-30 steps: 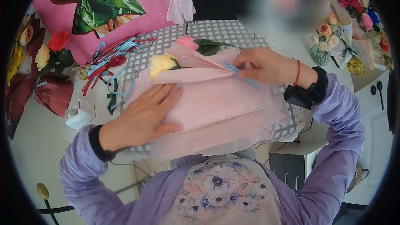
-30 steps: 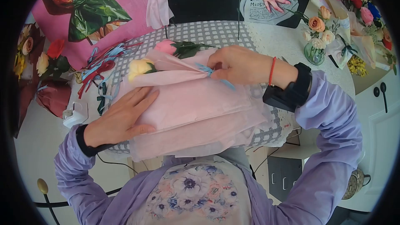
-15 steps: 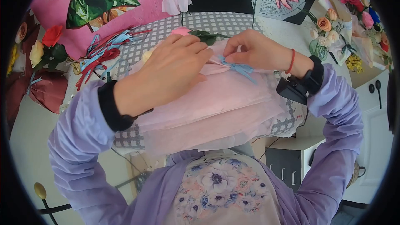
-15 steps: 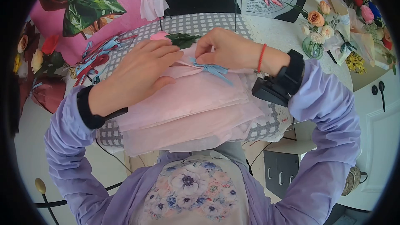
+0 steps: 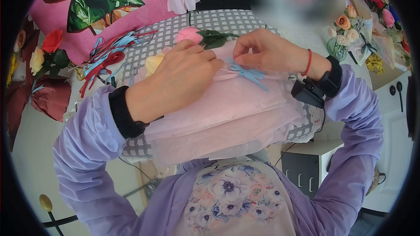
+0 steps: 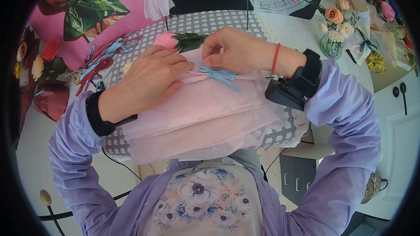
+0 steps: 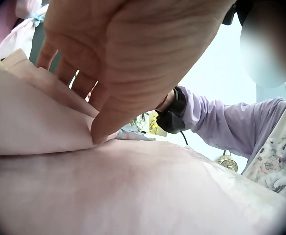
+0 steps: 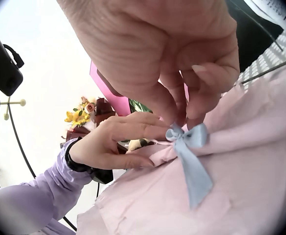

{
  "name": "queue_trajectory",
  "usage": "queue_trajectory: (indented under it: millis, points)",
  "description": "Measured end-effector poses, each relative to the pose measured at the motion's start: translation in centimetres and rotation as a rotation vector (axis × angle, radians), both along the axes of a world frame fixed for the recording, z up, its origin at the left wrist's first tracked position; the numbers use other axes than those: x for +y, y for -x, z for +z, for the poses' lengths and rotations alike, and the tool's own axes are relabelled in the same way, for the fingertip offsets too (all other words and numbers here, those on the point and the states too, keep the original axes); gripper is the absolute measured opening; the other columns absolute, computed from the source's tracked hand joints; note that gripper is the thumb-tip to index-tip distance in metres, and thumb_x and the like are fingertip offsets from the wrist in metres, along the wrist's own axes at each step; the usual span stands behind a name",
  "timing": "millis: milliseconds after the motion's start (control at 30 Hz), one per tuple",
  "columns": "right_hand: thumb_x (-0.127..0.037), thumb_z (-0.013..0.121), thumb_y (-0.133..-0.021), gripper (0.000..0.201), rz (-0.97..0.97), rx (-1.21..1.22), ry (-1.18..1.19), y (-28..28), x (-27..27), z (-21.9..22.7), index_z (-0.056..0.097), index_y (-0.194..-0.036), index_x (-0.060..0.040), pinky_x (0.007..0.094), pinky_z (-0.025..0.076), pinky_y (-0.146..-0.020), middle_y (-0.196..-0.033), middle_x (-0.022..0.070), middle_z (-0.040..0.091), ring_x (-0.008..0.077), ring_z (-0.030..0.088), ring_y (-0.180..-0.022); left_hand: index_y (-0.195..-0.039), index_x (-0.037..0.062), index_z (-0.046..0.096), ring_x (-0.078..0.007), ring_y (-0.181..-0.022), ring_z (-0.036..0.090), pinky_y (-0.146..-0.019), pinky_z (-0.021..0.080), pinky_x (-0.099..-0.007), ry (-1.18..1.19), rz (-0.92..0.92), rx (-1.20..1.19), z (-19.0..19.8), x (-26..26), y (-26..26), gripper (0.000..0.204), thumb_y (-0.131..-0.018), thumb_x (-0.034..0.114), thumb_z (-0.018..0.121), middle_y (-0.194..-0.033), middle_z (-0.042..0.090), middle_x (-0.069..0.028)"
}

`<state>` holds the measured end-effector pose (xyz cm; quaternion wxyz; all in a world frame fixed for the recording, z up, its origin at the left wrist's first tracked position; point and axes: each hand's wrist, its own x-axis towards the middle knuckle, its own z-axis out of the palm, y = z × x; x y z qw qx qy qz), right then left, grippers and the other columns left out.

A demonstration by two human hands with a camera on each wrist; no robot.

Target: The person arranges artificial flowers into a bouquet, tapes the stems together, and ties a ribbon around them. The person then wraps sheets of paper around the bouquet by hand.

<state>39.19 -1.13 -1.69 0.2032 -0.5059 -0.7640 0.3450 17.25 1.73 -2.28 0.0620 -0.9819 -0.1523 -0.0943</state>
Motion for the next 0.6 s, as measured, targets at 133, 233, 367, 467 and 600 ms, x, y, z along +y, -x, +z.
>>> queue_trajectory:
  millis: [133, 233, 367, 467, 600]
  points:
    - [-0.018, 0.066, -0.072, 0.021, 0.071, -0.084, -0.054, -0.2, -1.3, 0.8, 0.061, -0.082, 0.0006, 0.029, 0.046, -0.059, -0.071, 0.0092, 0.061, 0.0173, 0.058, -0.064, -0.098, 0.0028, 0.058, -0.025, -0.092, 0.053, -0.086, 0.036, -0.0361, 0.025, 0.01, -0.003, 0.4, -0.2, 0.1, 0.031, -0.067, 0.006, 0.062, -0.094, 0.058, -0.0084]
    - [-0.016, 0.067, -0.069, 0.021, 0.089, -0.194, -0.104, 0.3, -1.8, 0.5, 0.061, -0.081, 0.0005, 0.0316, 0.047, -0.062, -0.073, 0.0119, 0.063, 0.0221, 0.061, -0.067, -0.098, 0.0028, 0.058, -0.0252, -0.095, 0.052, -0.088, 0.035, -0.0372, 0.055, 0.018, 0.043, 1.2, -0.5, -0.3, 0.033, -0.066, 0.006, 0.062, -0.096, 0.058, -0.0089]
    - [-0.014, 0.067, -0.069, 0.02, 0.091, -0.195, -0.181, -0.1, -2.1, 0.4, 0.061, -0.083, -0.0007, 0.0325, 0.044, -0.054, -0.07, 0.0133, 0.059, 0.0241, 0.055, -0.055, -0.101, 0.0041, 0.057, -0.0267, -0.101, 0.049, -0.093, 0.032, -0.04, 0.068, -0.008, -0.095, 1.7, -0.9, -0.5, 0.036, -0.065, 0.006, 0.063, -0.103, 0.055, -0.0111]
    - [-0.013, 0.065, -0.068, 0.017, -0.022, -0.221, -0.23, -0.9, -3.3, 2.6, 0.059, -0.077, 0.0007, 0.0336, 0.046, -0.059, -0.071, 0.013, 0.061, 0.0238, 0.06, -0.065, -0.103, 0.0046, 0.055, -0.03, -0.103, 0.047, -0.093, 0.032, -0.041, -0.004, -0.086, -0.332, 4.7, -2.2, -0.4, 0.041, -0.063, 0.005, 0.066, -0.107, 0.052, -0.0136]
    - [-0.01, 0.066, -0.071, 0.016, -0.238, -0.02, -0.392, -3.7, -5.5, 4.3, 0.055, -0.078, -0.0006, 0.0262, 0.042, -0.051, -0.066, 0.0063, 0.057, 0.0137, 0.05, -0.052, -0.103, 0.0031, 0.055, -0.0308, -0.101, 0.049, -0.088, 0.038, -0.0388, -0.097, -0.227, -0.448, 7.6, -2.9, 0.4, 0.041, -0.064, 0.005, 0.067, -0.106, 0.051, -0.0144]
